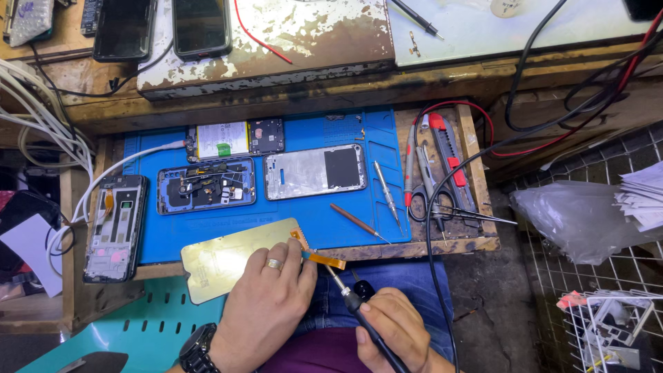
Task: The person solders a small component onto a mobile phone screen ribbon cable. They then handle the screen assembly and align the cable while applying heat to establish a connection.
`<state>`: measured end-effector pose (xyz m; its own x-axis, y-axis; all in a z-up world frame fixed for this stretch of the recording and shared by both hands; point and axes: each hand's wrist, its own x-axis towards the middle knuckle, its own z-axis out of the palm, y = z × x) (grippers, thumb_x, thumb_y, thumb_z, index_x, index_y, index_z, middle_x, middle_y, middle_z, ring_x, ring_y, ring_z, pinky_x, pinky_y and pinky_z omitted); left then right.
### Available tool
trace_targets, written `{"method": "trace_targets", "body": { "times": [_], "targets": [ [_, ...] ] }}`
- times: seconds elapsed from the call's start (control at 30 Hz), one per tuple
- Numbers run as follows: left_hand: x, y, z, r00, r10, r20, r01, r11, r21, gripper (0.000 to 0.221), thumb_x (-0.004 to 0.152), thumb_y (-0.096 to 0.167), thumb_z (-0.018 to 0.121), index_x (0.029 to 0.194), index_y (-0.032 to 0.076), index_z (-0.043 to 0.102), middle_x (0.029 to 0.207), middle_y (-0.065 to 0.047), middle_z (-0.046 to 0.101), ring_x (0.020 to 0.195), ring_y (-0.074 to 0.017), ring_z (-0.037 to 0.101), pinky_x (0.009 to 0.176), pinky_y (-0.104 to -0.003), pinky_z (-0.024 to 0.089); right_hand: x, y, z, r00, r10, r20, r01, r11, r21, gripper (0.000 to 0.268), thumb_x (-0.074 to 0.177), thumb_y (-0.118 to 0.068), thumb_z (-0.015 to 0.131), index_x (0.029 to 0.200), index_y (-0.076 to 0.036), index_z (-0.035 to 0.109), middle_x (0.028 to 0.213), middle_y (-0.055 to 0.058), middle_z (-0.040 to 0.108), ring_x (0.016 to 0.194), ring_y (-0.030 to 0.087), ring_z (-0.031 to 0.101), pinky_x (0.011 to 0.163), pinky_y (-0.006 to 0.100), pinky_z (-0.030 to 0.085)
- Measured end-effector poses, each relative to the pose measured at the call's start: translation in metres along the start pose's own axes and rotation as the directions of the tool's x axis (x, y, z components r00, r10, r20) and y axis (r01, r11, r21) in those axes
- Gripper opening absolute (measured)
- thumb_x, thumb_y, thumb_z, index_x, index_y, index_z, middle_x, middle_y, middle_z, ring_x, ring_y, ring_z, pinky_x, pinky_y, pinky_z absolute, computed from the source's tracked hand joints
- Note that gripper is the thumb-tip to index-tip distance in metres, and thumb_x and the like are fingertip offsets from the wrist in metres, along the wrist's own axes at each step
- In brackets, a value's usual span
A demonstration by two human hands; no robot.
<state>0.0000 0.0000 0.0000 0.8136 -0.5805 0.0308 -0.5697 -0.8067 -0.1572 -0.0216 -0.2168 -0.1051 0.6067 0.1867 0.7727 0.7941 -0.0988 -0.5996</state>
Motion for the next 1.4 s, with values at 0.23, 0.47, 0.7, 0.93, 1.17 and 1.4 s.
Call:
{"method": "trace_targets", "body": {
  "times": [0.23, 0.47, 0.7, 0.93, 1.17, 1.4],
  "targets": [
    [0.000, 0.000, 0.000, 0.998, -0.013, -0.056, 0.013, 1.000, -0.008, 0.035, 0.075, 0.017, 0.060, 0.103, -0.003, 0.069, 0.114, -0.025, 0.066, 0.103, -0.0313, 0.063, 0.084, -0.039, 0.048, 0.000, -0.001, -0.002, 1.000, 0.012, 0.010, -0.012, 1.000, 0.006, 0.027, 0.088, -0.001, 0.071, 0.111, 0.008, 0.062, 0.091, 0.017, 0.067, 0.072, 0.025, 0.068, 0.067, 0.038, 0.057],
    [0.000, 0.000, 0.000, 0.999, -0.012, -0.036, 0.012, 1.000, -0.007, 0.035, 0.075, 0.016, 0.060, 0.103, -0.003, 0.069, 0.113, -0.025, 0.066, 0.103, -0.0316, 0.063, 0.083, -0.039, 0.048, 0.001, -0.001, 0.001, 1.000, 0.007, 0.007, -0.007, 1.000, 0.012, 0.027, 0.088, -0.001, 0.071, 0.111, 0.009, 0.062, 0.089, 0.017, 0.067, 0.071, 0.024, 0.067, 0.065, 0.037, 0.056],
    [-0.001, 0.000, 0.001, 0.999, -0.006, -0.044, 0.006, 1.000, -0.016, 0.037, 0.075, 0.016, 0.060, 0.105, -0.004, 0.069, 0.115, -0.026, 0.066, 0.104, -0.0326, 0.063, 0.084, -0.040, 0.048, -0.001, -0.002, -0.001, 0.999, 0.030, -0.041, -0.030, 1.000, -0.002, 0.027, 0.088, -0.002, 0.071, 0.111, 0.009, 0.062, 0.089, 0.017, 0.067, 0.072, 0.025, 0.068, 0.066, 0.038, 0.057],
    [-0.009, -0.005, 0.005, 0.983, -0.058, -0.171, 0.035, 0.991, -0.132, 0.037, 0.075, 0.015, 0.061, 0.107, -0.004, 0.068, 0.119, -0.024, 0.065, 0.105, -0.0322, 0.062, 0.087, -0.043, 0.048, -0.008, 0.003, -0.006, 0.996, 0.019, -0.086, -0.022, 0.999, -0.042, 0.027, 0.089, -0.003, 0.069, 0.112, 0.008, 0.060, 0.089, 0.018, 0.067, 0.077, 0.026, 0.069, 0.071, 0.042, 0.060],
    [-0.023, -0.010, 0.005, 0.904, -0.266, -0.336, 0.122, 0.911, -0.393, 0.041, 0.075, 0.002, 0.067, 0.115, -0.002, 0.069, 0.120, -0.014, 0.068, 0.101, -0.0289, 0.064, 0.088, -0.043, 0.049, -0.013, 0.003, -0.011, 0.994, 0.074, -0.081, -0.078, 0.996, -0.039, 0.030, 0.090, -0.003, 0.068, 0.117, 0.006, 0.058, 0.094, 0.019, 0.068, 0.083, 0.029, 0.070, 0.079, 0.045, 0.061],
    [-0.029, -0.021, -0.007, 0.808, -0.411, -0.422, 0.126, 0.820, -0.559, 0.030, 0.080, -0.003, 0.073, 0.108, 0.003, 0.068, 0.109, -0.008, 0.074, 0.098, -0.0276, 0.068, 0.087, -0.040, 0.049, -0.027, 0.003, -0.007, 0.979, 0.113, -0.172, -0.114, 0.994, 0.006, 0.033, 0.089, -0.005, 0.069, 0.119, 0.004, 0.060, 0.096, 0.020, 0.069, 0.087, 0.030, 0.070, 0.085, 0.050, 0.060]
  ]
}}
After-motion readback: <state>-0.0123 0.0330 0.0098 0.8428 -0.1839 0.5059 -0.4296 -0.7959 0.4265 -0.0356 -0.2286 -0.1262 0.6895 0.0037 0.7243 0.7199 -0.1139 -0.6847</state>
